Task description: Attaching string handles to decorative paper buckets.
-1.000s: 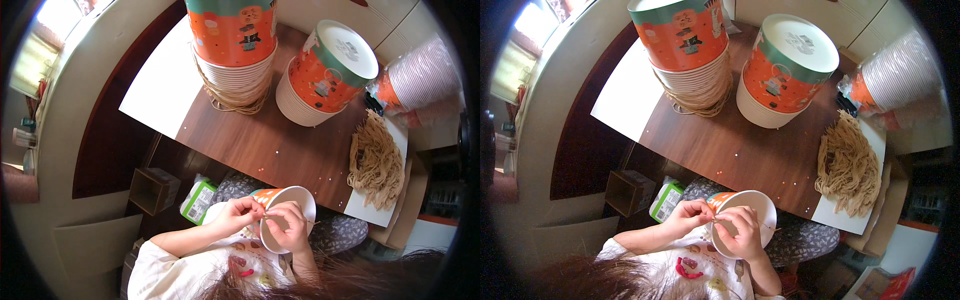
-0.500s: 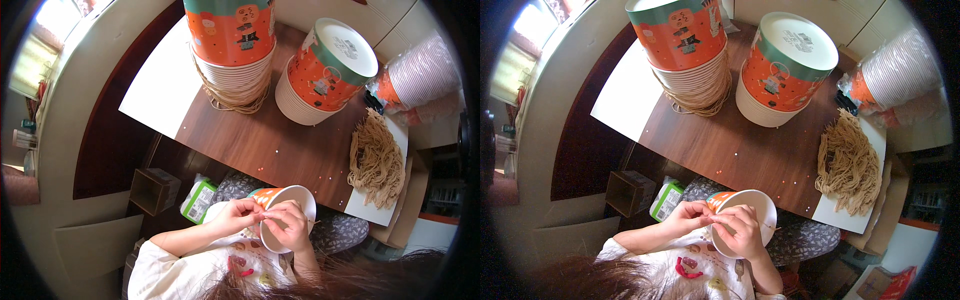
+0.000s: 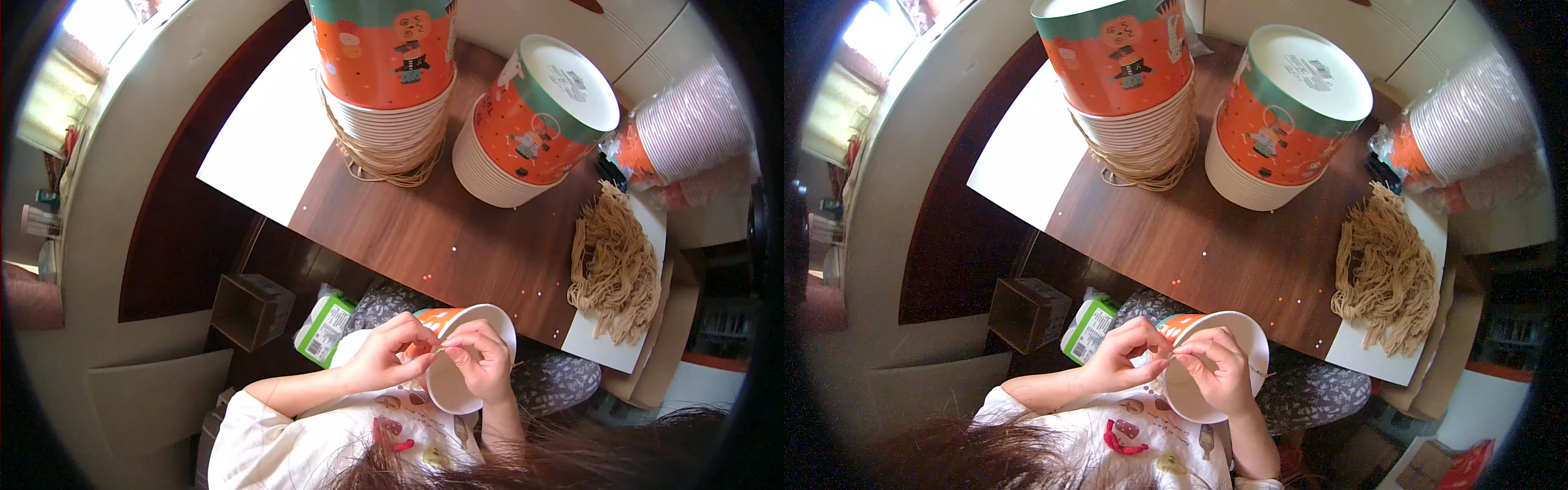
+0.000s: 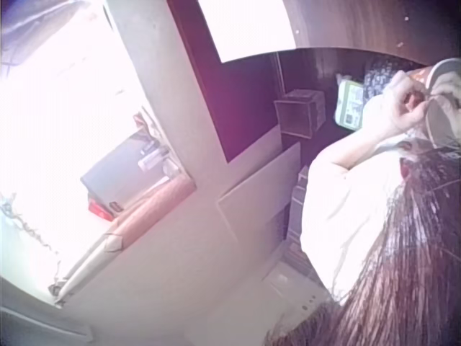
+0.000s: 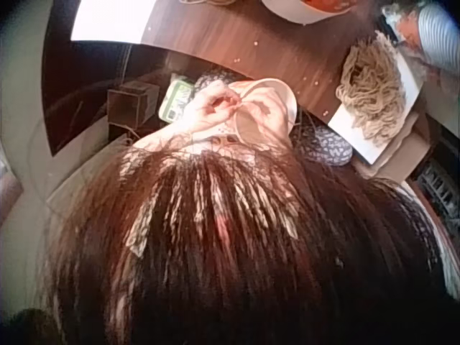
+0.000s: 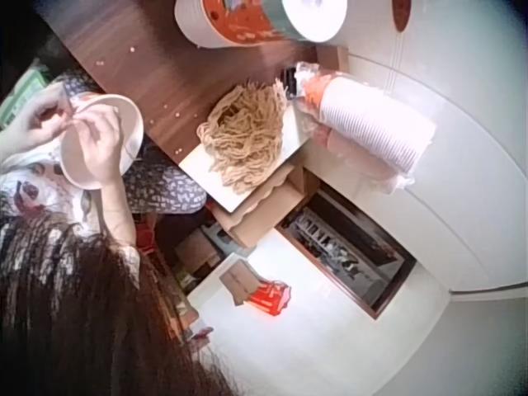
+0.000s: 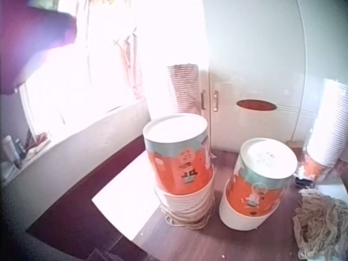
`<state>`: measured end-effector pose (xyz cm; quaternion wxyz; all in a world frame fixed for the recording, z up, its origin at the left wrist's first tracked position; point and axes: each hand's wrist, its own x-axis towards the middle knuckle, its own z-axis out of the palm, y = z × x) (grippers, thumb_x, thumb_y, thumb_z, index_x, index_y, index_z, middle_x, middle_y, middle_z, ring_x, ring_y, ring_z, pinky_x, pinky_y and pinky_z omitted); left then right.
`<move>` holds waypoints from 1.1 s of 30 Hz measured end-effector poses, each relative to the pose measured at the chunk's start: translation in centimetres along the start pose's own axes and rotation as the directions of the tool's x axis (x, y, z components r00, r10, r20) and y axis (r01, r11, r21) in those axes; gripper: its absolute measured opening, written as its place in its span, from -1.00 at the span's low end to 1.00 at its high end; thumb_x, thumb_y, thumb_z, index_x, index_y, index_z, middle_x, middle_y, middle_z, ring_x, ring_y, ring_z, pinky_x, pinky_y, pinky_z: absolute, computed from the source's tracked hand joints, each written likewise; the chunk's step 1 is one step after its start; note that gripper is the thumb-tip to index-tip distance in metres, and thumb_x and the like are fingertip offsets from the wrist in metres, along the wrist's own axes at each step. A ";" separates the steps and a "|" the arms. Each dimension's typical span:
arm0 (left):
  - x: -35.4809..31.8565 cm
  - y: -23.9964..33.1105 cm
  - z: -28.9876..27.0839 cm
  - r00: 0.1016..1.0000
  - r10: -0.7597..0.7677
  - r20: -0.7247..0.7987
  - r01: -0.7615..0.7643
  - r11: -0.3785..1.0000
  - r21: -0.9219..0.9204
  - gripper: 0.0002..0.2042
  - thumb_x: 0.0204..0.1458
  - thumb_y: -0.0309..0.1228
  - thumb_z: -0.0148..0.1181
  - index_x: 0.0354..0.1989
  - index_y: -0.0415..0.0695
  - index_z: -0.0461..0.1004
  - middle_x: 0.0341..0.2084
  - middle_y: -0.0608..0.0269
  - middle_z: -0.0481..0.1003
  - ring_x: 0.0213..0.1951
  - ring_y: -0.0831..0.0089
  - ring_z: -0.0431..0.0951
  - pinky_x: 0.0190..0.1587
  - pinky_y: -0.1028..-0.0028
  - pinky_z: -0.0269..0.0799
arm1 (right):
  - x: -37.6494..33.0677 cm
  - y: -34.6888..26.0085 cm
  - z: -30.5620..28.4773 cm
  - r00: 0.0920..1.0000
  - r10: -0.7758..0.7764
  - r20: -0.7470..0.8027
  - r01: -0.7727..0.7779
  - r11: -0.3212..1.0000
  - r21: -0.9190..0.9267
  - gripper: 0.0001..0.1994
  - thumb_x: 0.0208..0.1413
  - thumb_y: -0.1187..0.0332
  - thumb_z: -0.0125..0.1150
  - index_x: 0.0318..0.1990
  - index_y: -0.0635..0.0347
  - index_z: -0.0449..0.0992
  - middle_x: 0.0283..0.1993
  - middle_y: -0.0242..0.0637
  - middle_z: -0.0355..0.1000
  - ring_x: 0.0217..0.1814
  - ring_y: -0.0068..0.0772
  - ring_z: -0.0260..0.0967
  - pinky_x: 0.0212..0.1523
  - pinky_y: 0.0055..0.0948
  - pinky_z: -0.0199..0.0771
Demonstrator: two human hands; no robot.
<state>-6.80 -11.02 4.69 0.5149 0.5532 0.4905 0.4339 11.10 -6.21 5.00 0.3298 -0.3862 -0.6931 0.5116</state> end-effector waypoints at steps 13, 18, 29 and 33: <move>0.5 -0.8 0.7 0.998 0.052 -0.042 -0.053 0.999 -0.006 -0.89 -0.13 -0.52 0.21 -0.40 -0.20 0.46 -0.50 0.27 0.33 -0.48 0.52 0.35 -0.47 0.57 0.28 | 0.2 0.8 0.0 0.995 0.089 0.045 -0.096 0.972 0.216 -0.91 -0.06 0.46 0.22 -0.41 0.27 0.46 -0.35 -0.34 0.30 -0.29 -0.54 0.23 -0.24 -0.60 0.22; 0.5 -1.2 0.7 0.999 -0.019 -0.044 0.015 0.996 -0.085 -0.92 -0.10 -0.51 0.20 -0.41 -0.21 0.46 -0.49 0.30 0.32 -0.50 0.57 0.32 -0.46 0.61 0.26 | 0.7 0.1 -0.2 0.998 0.054 -0.023 -0.047 0.971 0.233 -0.86 -0.07 0.46 0.23 -0.33 0.24 0.45 -0.34 -0.31 0.36 -0.30 -0.47 0.31 -0.26 -0.54 0.30; 0.6 -1.4 0.4 0.997 -0.077 0.006 0.077 0.982 -0.173 -0.91 -0.06 -0.51 0.19 -0.40 -0.25 0.46 -0.43 0.33 0.35 -0.44 0.69 0.32 -0.42 0.67 0.24 | 0.7 0.6 0.2 0.998 -0.051 0.022 0.050 0.998 0.040 -0.84 -0.12 0.48 0.24 -0.33 0.24 0.44 -0.35 -0.26 0.40 -0.26 -0.32 0.37 -0.20 -0.44 0.35; 0.6 -1.8 0.3 0.952 -0.300 0.068 0.293 0.816 -0.498 -0.93 -0.04 -0.49 0.18 -0.42 -0.23 0.46 -0.41 0.35 0.36 -0.37 0.66 0.36 -0.35 0.68 0.25 | 0.5 0.6 0.0 0.999 -0.016 0.050 0.013 0.998 0.059 -0.81 -0.14 0.51 0.23 -0.32 0.27 0.39 -0.38 -0.31 0.38 -0.29 -0.46 0.34 -0.24 -0.52 0.34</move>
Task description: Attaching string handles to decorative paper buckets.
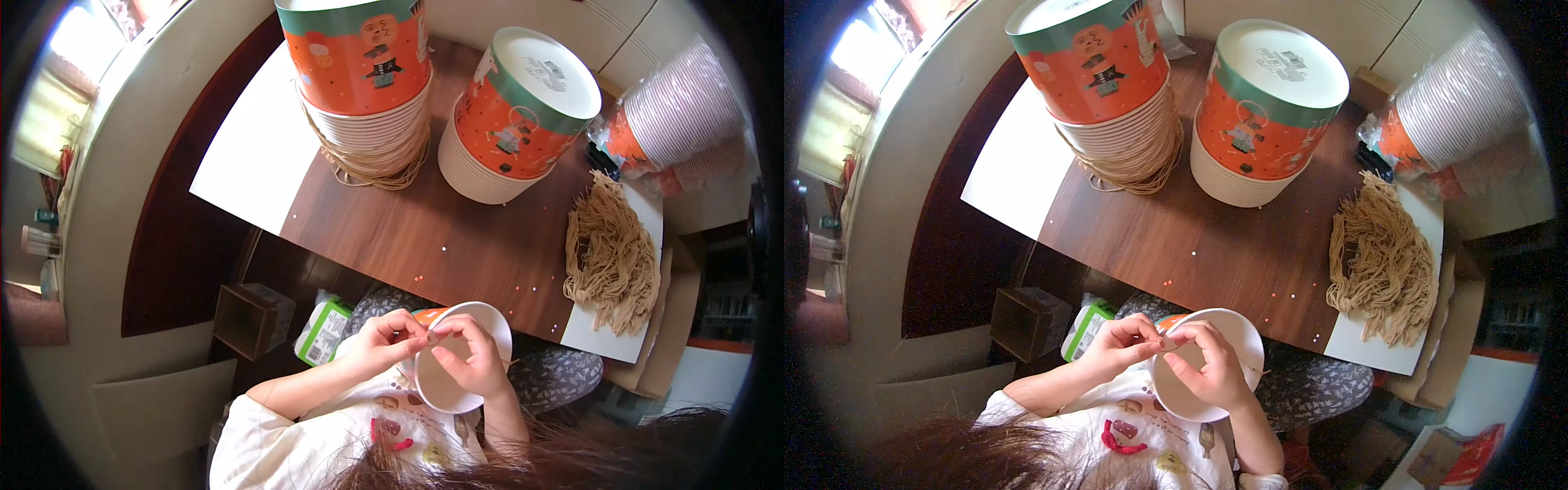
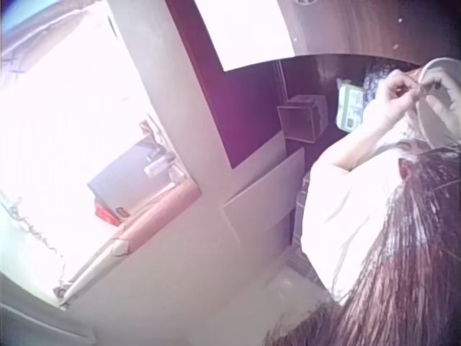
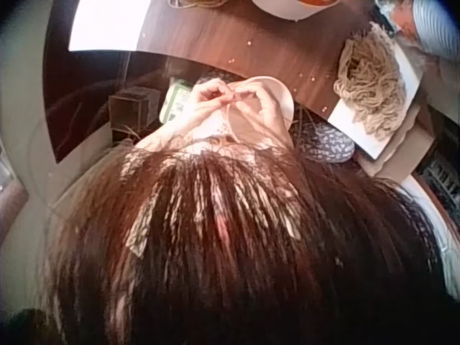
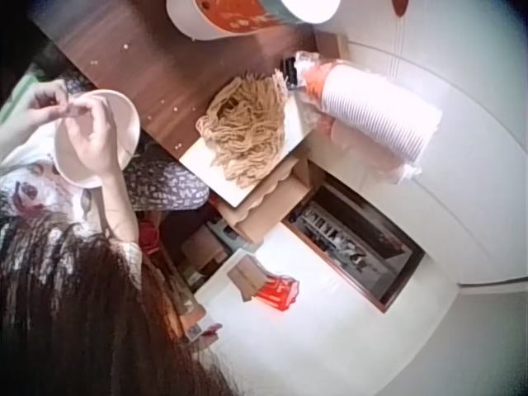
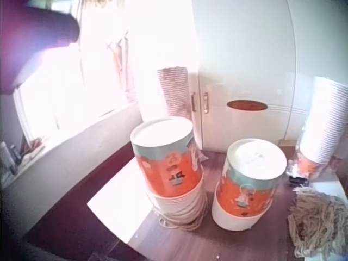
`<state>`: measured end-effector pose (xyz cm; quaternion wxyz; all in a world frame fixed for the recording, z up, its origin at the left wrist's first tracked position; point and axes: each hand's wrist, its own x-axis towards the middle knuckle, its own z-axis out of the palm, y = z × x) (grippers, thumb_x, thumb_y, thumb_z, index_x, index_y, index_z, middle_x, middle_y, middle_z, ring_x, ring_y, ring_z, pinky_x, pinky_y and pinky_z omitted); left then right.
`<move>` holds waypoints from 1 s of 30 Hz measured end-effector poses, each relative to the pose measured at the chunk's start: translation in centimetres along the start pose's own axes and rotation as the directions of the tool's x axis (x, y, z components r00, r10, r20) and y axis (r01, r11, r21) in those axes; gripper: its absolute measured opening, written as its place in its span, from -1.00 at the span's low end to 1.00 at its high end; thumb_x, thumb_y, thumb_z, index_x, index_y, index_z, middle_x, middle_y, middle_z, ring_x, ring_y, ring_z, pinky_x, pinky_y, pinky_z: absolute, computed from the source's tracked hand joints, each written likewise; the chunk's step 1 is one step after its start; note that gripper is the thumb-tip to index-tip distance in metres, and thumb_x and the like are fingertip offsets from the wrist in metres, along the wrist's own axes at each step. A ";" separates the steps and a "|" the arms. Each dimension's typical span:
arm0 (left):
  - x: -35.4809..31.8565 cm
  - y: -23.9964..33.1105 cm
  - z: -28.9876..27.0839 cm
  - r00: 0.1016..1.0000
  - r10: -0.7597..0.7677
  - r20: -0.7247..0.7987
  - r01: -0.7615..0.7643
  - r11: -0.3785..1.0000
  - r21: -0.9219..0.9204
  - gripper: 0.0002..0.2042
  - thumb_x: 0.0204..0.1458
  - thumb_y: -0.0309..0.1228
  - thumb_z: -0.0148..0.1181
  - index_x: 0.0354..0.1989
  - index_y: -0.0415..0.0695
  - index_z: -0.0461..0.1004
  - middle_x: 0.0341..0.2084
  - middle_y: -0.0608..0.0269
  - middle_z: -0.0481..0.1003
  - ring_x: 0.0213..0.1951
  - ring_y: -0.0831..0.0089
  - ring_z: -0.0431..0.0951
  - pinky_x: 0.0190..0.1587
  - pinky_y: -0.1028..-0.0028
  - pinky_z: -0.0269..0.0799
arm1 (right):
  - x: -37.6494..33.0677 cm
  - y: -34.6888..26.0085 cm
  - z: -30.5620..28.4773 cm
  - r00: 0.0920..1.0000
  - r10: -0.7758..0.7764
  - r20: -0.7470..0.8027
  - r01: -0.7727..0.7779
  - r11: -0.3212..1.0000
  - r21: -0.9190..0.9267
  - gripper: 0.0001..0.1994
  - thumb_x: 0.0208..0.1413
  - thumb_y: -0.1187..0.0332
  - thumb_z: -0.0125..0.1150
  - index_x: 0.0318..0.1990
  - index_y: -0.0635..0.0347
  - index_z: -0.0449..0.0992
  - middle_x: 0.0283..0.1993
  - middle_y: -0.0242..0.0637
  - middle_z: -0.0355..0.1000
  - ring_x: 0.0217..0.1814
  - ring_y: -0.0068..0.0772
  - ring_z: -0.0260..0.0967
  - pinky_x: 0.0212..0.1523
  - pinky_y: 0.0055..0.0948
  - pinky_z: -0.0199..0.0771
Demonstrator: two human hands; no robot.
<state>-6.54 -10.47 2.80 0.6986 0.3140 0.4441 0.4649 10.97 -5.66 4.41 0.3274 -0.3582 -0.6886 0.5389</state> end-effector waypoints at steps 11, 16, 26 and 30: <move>0.3 -0.5 -0.2 0.999 -0.002 0.051 0.004 0.999 -0.045 -0.93 0.01 -0.47 0.13 -0.36 -0.19 0.44 -0.42 0.43 0.39 -0.38 0.75 0.34 -0.33 0.69 0.27 | 0.1 -0.4 -0.2 0.996 -0.023 0.083 0.044 0.966 -0.256 -0.88 -0.13 0.46 0.23 -0.44 0.20 0.40 -0.42 -0.31 0.39 -0.32 -0.32 0.35 -0.24 -0.39 0.29; -0.1 -0.5 -0.6 0.982 0.169 0.082 -0.184 0.949 0.254 -0.90 -0.07 -0.51 0.17 -0.35 -0.20 0.45 -0.38 0.32 0.38 -0.32 0.63 0.38 -0.31 0.60 0.30 | 0.3 -0.8 -0.3 0.999 -0.016 0.046 0.023 0.986 -0.166 -0.91 -0.10 0.44 0.20 -0.45 0.19 0.40 -0.42 -0.30 0.40 -0.33 -0.26 0.35 -0.24 -0.38 0.28; -0.2 1.2 0.2 0.973 0.213 0.086 -0.226 0.817 0.531 -0.90 -0.14 -0.51 0.22 -0.44 -0.20 0.45 -0.42 0.24 0.37 -0.30 0.42 0.42 -0.22 0.50 0.33 | -0.3 -0.7 -0.3 0.998 0.049 0.037 -0.045 0.994 -0.097 -0.89 -0.08 0.44 0.20 -0.40 0.19 0.38 -0.41 -0.31 0.41 -0.34 -0.32 0.37 -0.27 -0.40 0.32; -0.2 1.2 0.4 0.974 0.214 0.080 -0.225 0.833 0.506 -0.91 -0.14 -0.51 0.22 -0.47 -0.21 0.44 -0.45 0.24 0.38 -0.32 0.42 0.43 -0.23 0.50 0.34 | -0.6 -0.4 -0.1 0.992 0.121 0.016 -0.122 0.987 0.105 -0.83 -0.07 0.44 0.22 -0.33 0.22 0.37 -0.39 -0.31 0.42 -0.35 -0.43 0.40 -0.31 -0.50 0.38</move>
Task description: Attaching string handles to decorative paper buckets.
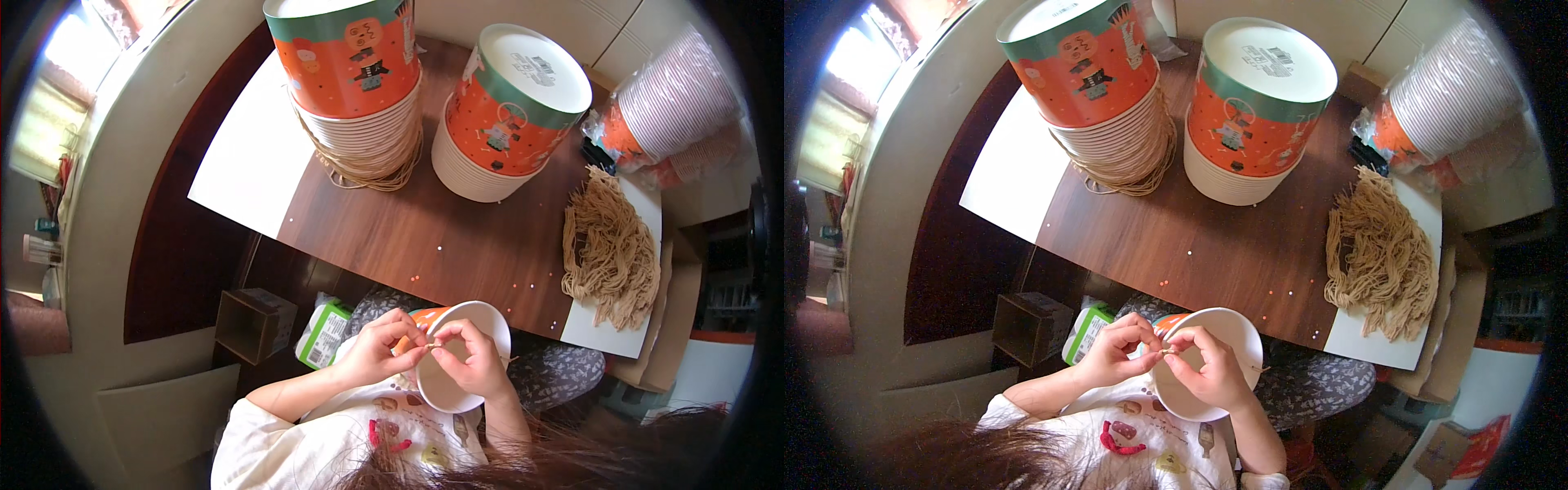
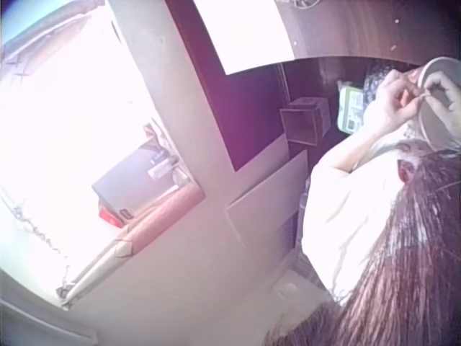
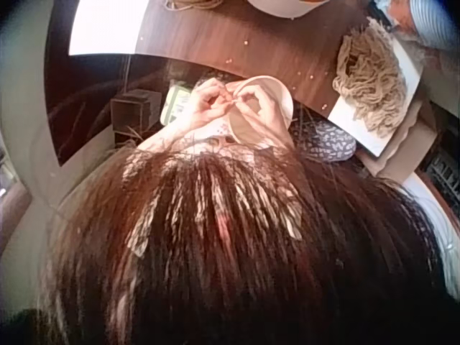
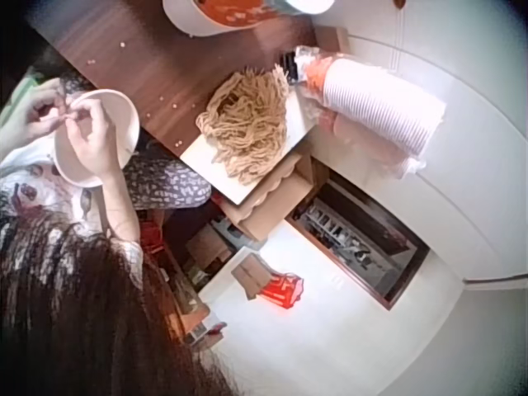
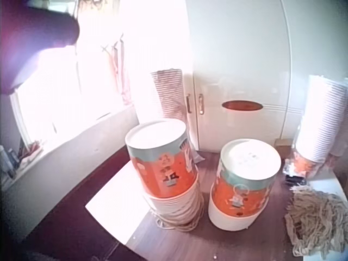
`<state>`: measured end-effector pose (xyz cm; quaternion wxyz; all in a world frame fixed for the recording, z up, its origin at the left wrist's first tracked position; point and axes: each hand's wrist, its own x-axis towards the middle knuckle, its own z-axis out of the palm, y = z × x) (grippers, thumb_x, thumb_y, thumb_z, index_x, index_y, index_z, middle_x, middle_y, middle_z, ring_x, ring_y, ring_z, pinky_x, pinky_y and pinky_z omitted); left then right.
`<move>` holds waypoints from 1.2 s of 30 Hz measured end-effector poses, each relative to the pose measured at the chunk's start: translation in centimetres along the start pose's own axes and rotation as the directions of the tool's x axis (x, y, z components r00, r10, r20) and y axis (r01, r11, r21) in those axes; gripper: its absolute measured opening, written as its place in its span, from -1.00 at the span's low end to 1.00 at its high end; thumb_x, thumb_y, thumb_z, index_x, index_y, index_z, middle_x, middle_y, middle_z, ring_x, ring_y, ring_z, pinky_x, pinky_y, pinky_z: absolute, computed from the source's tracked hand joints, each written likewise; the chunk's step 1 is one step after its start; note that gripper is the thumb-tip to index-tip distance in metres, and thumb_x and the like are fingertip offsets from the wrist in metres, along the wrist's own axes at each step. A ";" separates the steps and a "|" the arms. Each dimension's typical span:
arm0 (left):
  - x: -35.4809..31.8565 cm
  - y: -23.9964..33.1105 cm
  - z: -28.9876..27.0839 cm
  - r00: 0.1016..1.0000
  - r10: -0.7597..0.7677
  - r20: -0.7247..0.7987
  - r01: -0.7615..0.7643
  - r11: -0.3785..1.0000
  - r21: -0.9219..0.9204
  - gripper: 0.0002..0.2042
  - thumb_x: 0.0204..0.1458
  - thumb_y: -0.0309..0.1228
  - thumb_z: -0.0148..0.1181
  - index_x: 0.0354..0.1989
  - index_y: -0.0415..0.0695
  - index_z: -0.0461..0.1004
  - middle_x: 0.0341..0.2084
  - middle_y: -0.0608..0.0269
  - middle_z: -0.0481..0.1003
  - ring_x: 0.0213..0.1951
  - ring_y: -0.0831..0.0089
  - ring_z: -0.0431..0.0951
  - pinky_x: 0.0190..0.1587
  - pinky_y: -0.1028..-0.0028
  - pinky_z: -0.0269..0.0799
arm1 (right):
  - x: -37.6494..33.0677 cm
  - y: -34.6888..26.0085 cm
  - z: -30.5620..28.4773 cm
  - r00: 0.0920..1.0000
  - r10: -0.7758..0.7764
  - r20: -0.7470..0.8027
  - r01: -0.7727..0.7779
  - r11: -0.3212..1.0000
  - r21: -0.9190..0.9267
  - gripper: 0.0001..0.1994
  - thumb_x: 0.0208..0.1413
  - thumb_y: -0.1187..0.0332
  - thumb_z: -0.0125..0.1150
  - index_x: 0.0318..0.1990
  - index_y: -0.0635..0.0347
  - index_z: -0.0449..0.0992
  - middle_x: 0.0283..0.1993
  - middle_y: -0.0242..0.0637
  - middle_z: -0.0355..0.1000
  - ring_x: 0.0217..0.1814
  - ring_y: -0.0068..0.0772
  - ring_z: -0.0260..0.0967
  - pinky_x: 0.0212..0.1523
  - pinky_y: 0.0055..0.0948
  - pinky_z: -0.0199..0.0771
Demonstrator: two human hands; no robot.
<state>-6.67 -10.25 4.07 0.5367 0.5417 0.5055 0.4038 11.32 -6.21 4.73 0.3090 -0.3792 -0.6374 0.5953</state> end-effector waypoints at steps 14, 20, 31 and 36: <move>0.0 -0.3 0.4 0.997 0.063 0.033 -0.063 0.998 -0.010 -0.91 -0.14 -0.52 0.23 -0.48 -0.21 0.44 -0.46 0.24 0.38 -0.37 0.42 0.43 -0.30 0.50 0.35 | -0.2 0.3 -0.2 0.997 0.060 -0.043 -0.061 0.998 -0.030 -0.92 -0.03 0.47 0.19 -0.41 0.28 0.44 -0.43 -0.26 0.46 -0.38 -0.42 0.44 -0.36 -0.52 0.40; 0.1 -0.4 0.3 0.986 0.164 0.020 -0.164 0.985 0.046 -0.91 -0.13 -0.56 0.21 -0.48 -0.24 0.41 -0.44 0.26 0.38 -0.37 0.54 0.40 -0.41 0.60 0.30 | 0.1 -0.5 -0.2 0.999 0.011 -0.041 -0.015 0.996 -0.086 -0.91 -0.05 0.46 0.21 -0.39 0.26 0.46 -0.42 -0.27 0.46 -0.37 -0.41 0.44 -0.35 -0.51 0.41; -0.2 0.4 0.4 0.999 -0.031 0.037 0.031 1.000 0.002 -0.91 -0.11 -0.55 0.17 -0.43 -0.26 0.41 -0.50 0.20 0.45 -0.46 0.57 0.48 -0.42 0.58 0.39 | -0.2 -0.4 -0.4 0.999 -0.027 -0.024 0.021 0.978 -0.206 -0.91 -0.04 0.45 0.18 -0.40 0.24 0.41 -0.45 -0.24 0.41 -0.40 -0.26 0.41 -0.39 -0.42 0.37; -0.2 0.3 0.6 0.996 -0.079 0.036 0.082 0.993 -0.083 -0.93 -0.09 -0.57 0.13 -0.42 -0.27 0.41 -0.54 0.32 0.43 -0.52 0.71 0.36 -0.49 0.68 0.28 | -0.3 -0.1 -0.4 0.999 -0.022 -0.026 0.015 0.973 -0.232 -0.90 0.00 0.43 0.13 -0.40 0.23 0.35 -0.46 -0.22 0.37 -0.42 -0.21 0.37 -0.41 -0.37 0.35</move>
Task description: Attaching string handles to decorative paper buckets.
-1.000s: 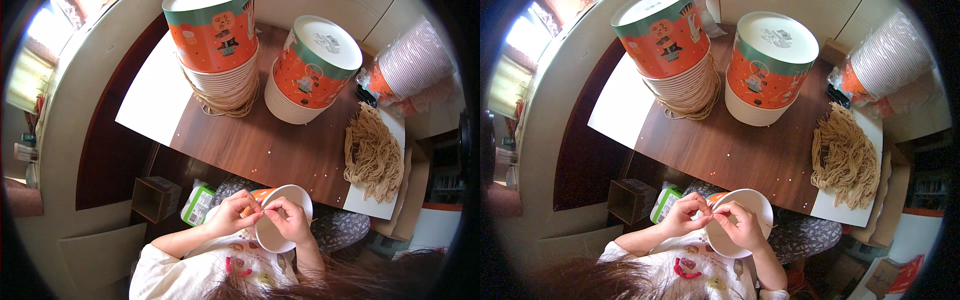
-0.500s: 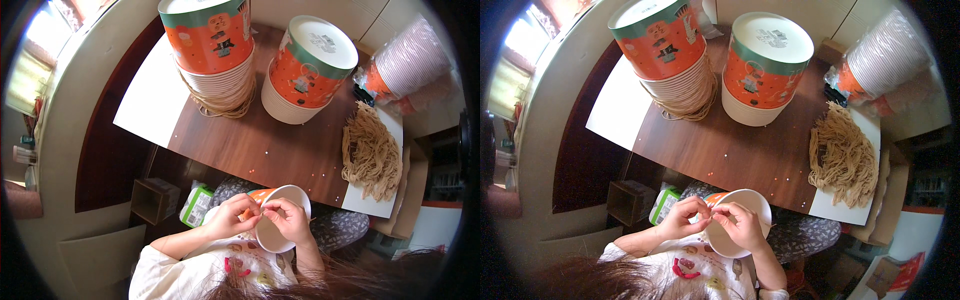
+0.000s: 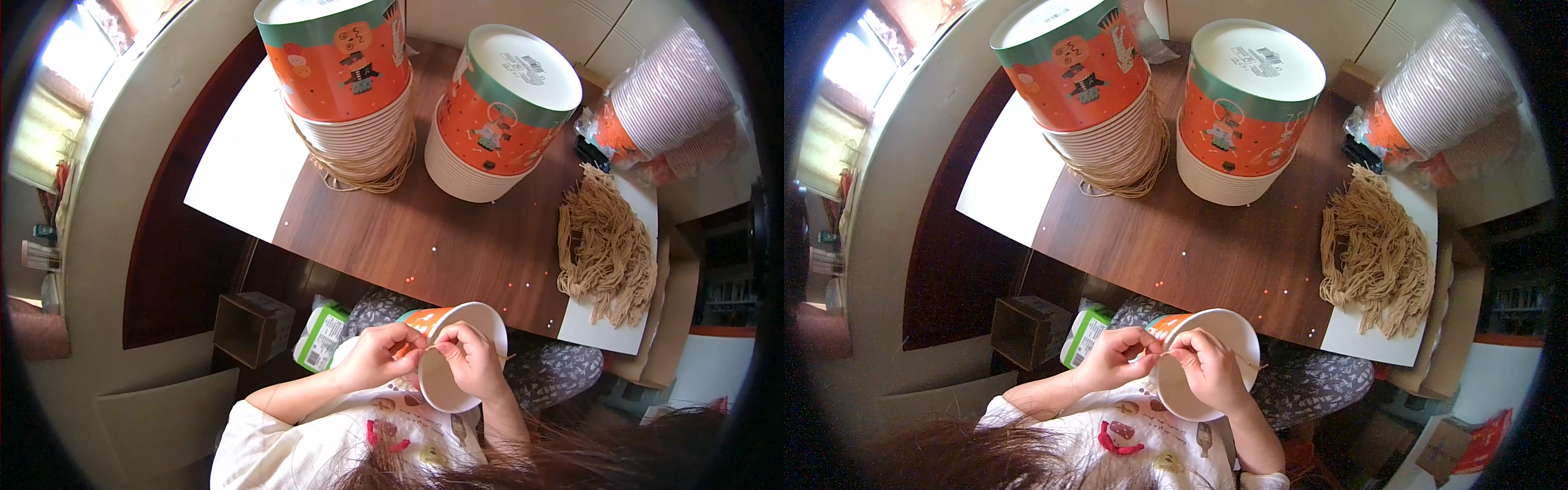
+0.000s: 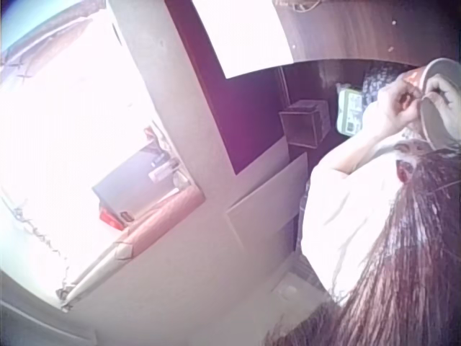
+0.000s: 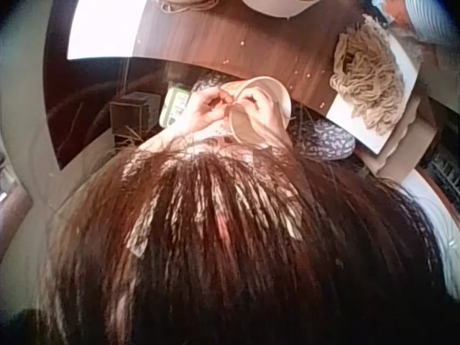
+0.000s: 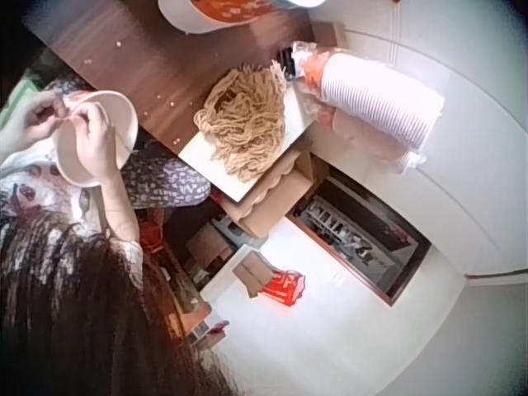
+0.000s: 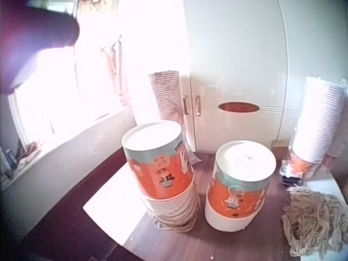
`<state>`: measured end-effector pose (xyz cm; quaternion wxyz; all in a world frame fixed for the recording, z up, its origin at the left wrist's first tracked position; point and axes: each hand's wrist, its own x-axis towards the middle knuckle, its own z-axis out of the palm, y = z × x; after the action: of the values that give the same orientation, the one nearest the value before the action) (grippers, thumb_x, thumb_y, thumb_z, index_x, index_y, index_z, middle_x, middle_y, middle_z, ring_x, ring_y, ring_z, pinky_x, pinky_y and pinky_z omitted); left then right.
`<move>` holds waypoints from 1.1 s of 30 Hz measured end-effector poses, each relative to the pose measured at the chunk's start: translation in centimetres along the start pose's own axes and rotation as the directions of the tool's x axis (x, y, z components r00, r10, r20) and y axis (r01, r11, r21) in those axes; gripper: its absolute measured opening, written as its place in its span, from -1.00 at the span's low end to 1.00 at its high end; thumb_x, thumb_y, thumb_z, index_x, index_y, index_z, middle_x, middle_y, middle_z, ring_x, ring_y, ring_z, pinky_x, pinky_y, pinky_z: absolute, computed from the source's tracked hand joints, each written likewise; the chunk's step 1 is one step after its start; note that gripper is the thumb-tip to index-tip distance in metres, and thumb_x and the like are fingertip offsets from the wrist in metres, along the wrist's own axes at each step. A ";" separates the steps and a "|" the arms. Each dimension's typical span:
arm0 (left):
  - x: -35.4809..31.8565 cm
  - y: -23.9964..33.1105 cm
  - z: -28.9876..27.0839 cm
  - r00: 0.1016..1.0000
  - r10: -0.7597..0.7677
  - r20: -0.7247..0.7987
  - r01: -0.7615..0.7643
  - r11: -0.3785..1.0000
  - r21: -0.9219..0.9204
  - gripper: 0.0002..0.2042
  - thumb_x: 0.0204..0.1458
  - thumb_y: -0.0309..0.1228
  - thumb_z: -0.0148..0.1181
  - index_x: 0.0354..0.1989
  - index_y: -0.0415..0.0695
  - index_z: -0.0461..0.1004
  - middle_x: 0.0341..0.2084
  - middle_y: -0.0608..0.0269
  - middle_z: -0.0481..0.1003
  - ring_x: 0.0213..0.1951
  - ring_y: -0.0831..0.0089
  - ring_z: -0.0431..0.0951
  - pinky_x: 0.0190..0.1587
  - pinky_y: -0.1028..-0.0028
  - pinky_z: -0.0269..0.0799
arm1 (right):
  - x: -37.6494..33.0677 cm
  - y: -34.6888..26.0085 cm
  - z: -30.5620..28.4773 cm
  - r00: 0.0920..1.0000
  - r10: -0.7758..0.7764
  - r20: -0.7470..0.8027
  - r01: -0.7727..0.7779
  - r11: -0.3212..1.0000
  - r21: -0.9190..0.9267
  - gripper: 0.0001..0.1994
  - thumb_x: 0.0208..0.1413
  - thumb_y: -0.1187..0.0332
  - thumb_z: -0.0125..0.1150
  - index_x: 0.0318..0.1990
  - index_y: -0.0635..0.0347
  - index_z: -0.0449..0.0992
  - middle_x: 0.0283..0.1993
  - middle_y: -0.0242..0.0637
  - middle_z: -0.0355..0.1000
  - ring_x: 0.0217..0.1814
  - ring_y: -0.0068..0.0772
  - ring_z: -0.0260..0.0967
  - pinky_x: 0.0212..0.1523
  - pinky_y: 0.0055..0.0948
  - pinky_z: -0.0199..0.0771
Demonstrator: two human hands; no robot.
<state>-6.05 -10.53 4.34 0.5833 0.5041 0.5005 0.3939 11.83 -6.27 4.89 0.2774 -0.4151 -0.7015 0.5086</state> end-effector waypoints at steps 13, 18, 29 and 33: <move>-0.3 0.0 -0.3 0.995 -0.066 0.069 0.070 0.995 -0.067 -0.96 -0.04 -0.61 0.03 -0.40 -0.30 0.37 -0.54 0.29 0.45 -0.46 0.66 0.49 -0.41 0.66 0.41 | -0.4 0.0 0.0 0.999 -0.008 -0.031 0.005 0.997 -0.083 -0.91 0.02 0.45 0.06 -0.42 0.24 0.29 -0.49 -0.19 0.31 -0.43 -0.12 0.33 -0.41 -0.30 0.32; -0.2 -0.5 -0.4 0.991 -0.035 0.129 0.052 0.990 -0.131 -0.96 -0.02 -0.62 0.00 -0.39 -0.30 0.36 -0.49 0.27 0.44 -0.41 0.63 0.49 -0.37 0.64 0.42 | -0.7 0.5 0.4 0.995 -0.052 -0.084 0.041 0.991 -0.126 -0.91 0.01 0.47 0.05 -0.43 0.24 0.27 -0.49 -0.17 0.29 -0.43 -0.09 0.31 -0.41 -0.26 0.29; -0.3 -2.3 -0.9 0.999 0.003 0.044 0.007 0.974 -0.228 -0.92 0.01 -0.53 0.07 -0.33 -0.25 0.36 -0.45 0.36 0.40 -0.44 0.72 0.39 -0.40 0.67 0.33 | -1.3 -0.7 -0.1 0.999 0.036 0.022 -0.035 0.999 -0.034 -0.72 -0.07 0.34 0.23 -0.19 0.20 0.39 -0.33 -0.32 0.44 -0.35 -0.42 0.40 -0.24 -0.48 0.31; 0.2 -0.2 -1.4 0.989 0.144 0.035 -0.146 0.988 0.051 -0.90 -0.06 -0.53 0.14 -0.36 -0.22 0.39 -0.42 0.28 0.40 -0.40 0.61 0.41 -0.38 0.59 0.33 | -1.7 -0.9 -0.7 0.981 0.158 0.116 -0.134 0.972 -0.191 -0.61 -0.19 0.42 0.30 -0.13 0.19 0.38 -0.27 -0.27 0.37 -0.31 -0.43 0.31 -0.24 -0.47 0.33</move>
<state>-7.44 -10.10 4.11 0.5472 0.5606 0.4635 0.4139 13.02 -7.47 6.01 0.1534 -0.4552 -0.7291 0.4874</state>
